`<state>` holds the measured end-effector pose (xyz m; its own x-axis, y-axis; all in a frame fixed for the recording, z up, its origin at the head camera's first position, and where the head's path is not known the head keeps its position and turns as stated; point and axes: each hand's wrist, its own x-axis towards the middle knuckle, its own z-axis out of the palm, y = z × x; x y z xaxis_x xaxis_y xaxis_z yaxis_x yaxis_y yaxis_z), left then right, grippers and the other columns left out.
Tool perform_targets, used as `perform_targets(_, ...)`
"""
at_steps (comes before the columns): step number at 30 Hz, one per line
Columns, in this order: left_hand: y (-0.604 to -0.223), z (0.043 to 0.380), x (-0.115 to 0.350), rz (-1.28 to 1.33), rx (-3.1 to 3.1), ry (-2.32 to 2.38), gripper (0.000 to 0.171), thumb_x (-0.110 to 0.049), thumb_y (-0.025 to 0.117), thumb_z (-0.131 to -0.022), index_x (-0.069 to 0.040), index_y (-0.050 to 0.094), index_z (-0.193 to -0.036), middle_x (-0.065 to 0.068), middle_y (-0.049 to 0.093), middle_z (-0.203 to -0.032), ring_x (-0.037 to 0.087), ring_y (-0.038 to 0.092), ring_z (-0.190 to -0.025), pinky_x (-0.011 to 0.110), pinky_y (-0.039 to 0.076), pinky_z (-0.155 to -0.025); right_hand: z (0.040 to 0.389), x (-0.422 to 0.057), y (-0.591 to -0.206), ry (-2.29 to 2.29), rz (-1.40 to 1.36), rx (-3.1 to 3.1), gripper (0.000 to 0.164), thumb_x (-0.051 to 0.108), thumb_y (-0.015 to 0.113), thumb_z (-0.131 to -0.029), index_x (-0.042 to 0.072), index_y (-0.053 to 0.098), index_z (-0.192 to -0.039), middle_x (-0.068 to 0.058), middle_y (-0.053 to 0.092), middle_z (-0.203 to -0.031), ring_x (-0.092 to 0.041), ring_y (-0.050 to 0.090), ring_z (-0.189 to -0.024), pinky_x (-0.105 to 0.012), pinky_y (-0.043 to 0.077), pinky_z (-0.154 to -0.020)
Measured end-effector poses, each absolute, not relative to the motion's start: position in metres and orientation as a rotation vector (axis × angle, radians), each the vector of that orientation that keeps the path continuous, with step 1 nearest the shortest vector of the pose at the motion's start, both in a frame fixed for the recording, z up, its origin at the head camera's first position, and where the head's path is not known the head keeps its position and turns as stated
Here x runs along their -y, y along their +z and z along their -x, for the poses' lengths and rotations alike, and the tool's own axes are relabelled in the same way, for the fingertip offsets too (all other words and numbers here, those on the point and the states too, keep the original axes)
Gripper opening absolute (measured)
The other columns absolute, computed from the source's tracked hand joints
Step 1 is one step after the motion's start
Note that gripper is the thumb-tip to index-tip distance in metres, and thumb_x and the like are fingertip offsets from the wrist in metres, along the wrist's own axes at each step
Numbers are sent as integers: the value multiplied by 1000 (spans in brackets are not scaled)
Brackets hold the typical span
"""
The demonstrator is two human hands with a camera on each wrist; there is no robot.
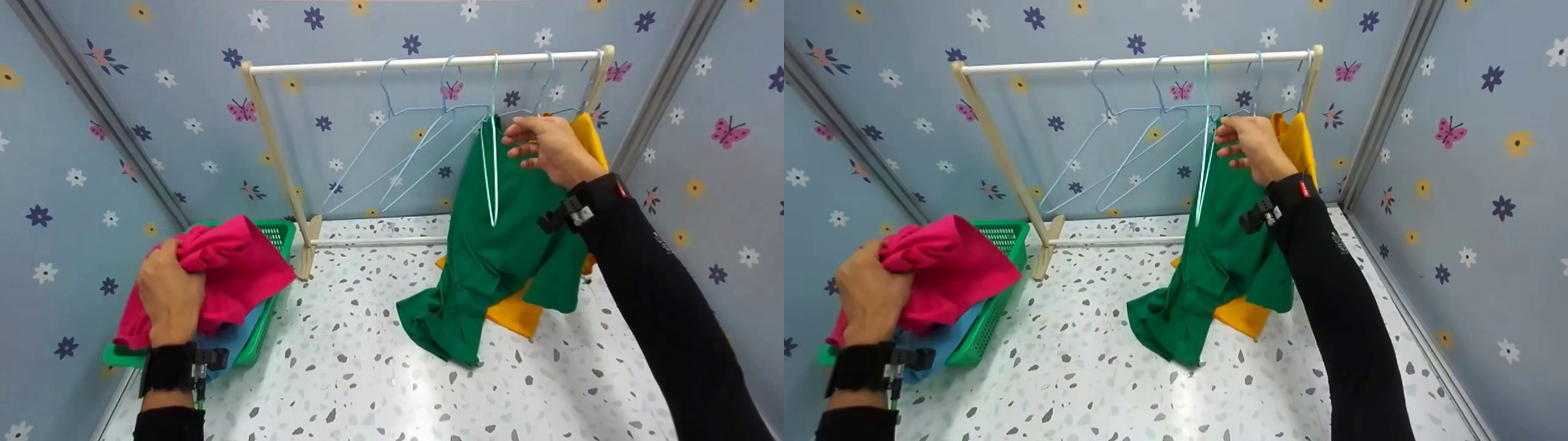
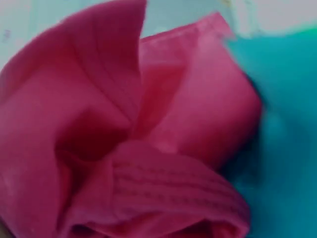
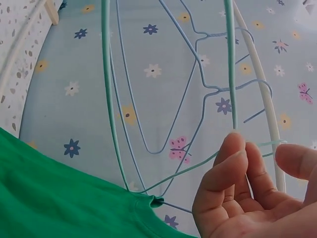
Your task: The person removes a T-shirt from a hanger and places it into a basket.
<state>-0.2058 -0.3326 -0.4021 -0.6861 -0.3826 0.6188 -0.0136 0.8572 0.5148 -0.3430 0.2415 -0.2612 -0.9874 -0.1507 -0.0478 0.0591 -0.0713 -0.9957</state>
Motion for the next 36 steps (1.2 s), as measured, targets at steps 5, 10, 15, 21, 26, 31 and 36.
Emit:
perform_targets(5,-421,207,337,-412,2682,-617,58,-19,72,-79,10,50,-123,39,51,-110,57,45,-103,66,39,-84,342,-240,-258,-2207,140,-2042,48,33,57,-96,-8,54,-121,-18,59,-113,-27,55,-85,-33,45,-70)
perform_targets(10,-424,211,327,-290,3151,-638,104,-62,59,-84,20,24,-138,44,29,-122,60,27,-111,69,34,-88,340,-242,-253,-2258,157,-2027,47,31,57,-96,-9,54,-120,-18,59,-111,-27,55,-86,-32,46,-69)
perform_targets(15,-427,214,318,-245,3391,-730,103,-66,35,-93,17,3,-144,46,12,-130,62,15,-118,74,25,-95,338,-244,-243,-2414,141,-2011,36,25,60,-96,-7,58,-113,-16,61,-104,-26,55,-82,-32,44,-66)
perform_targets(21,-439,217,306,-329,3450,-587,77,-42,32,-102,15,5,-145,45,12,-134,62,14,-124,76,17,-98,339,-247,-225,-2573,61,-2128,17,13,61,-94,-4,61,-98,-12,64,-92,-24,56,-73,-26,45,-52)
perform_targets(26,-446,219,294,-441,3463,-460,66,-31,32,-104,12,7,-147,39,15,-138,57,15,-130,75,13,-101,339,-253,-216,-2261,-52,-2513,16,18,56,-97,3,59,-98,-9,60,-97,-20,54,-81,-20,47,-56)
perform_targets(31,-443,221,296,-466,3469,-543,69,-30,31,-103,12,0,-147,39,8,-142,58,10,-131,76,6,-101,341,-260,-217,-1857,-182,-2621,21,28,53,-99,8,57,-104,-3,54,-93,-14,50,-81,-20,48,-65)
perform_targets(36,-439,219,298,-363,3436,-582,75,-33,36,-102,12,-3,-147,43,9,-139,61,11,-127,76,6,-101,343,-268,-221,-1550,-207,-2601,32,40,51,-98,9,56,-104,-3,51,-99,-23,50,-99,-35,44,-93)
